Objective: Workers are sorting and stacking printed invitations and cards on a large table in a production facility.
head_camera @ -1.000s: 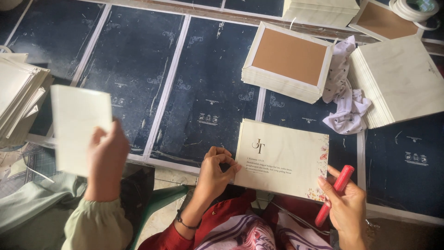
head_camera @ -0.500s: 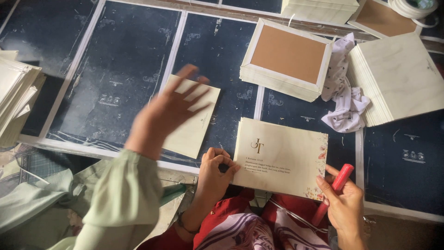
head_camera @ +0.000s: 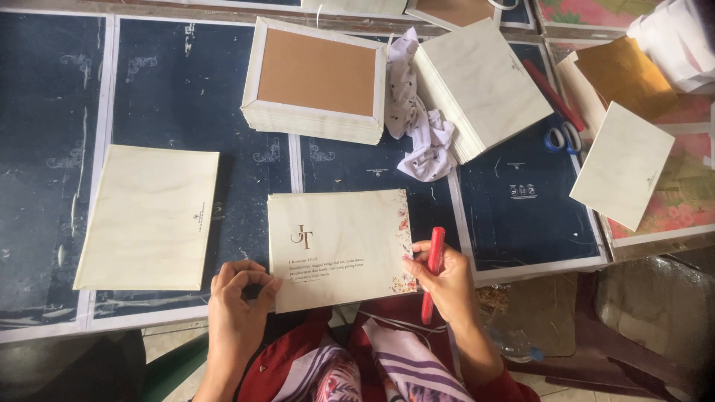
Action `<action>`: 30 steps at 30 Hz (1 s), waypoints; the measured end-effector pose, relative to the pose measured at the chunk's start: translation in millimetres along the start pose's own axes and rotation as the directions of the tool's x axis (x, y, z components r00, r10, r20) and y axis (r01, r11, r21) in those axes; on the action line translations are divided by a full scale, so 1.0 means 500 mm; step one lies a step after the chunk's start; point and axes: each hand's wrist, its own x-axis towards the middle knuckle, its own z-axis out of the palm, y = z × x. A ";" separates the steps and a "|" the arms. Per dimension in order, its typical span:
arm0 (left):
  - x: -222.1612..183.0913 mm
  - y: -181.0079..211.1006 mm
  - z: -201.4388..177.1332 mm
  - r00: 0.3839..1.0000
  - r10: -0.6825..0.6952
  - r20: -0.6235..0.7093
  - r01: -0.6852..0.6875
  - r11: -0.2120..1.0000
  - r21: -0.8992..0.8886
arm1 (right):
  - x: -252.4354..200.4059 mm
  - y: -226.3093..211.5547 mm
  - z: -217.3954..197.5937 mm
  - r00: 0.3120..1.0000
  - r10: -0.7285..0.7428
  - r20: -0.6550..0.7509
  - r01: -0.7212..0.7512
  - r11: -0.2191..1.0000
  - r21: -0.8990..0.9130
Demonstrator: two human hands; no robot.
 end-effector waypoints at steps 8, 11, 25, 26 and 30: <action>-0.001 0.005 0.000 1.000 -0.002 -0.003 0.002 1.000 0.004 | -0.007 0.010 0.008 0.990 -0.142 -0.020 0.139 0.982 -0.129; 0.000 -0.001 0.003 1.000 0.011 -0.001 -0.011 1.000 0.003 | -0.010 0.011 0.011 0.981 -0.192 -0.032 0.184 0.968 -0.172; 0.042 -0.072 0.032 0.991 -0.089 -0.097 0.102 0.985 0.142 | -0.002 0.016 0.026 0.979 -0.181 0.089 0.201 0.822 -0.533; 0.039 -0.067 0.029 0.998 -0.019 -0.057 0.028 0.988 0.152 | -0.001 0.017 0.025 0.979 -0.174 0.106 0.203 0.820 -0.535; 0.035 -0.058 0.015 0.998 0.031 0.050 -0.039 0.983 0.180 | 0.001 0.001 0.023 0.947 -0.284 0.151 0.322 0.814 -0.483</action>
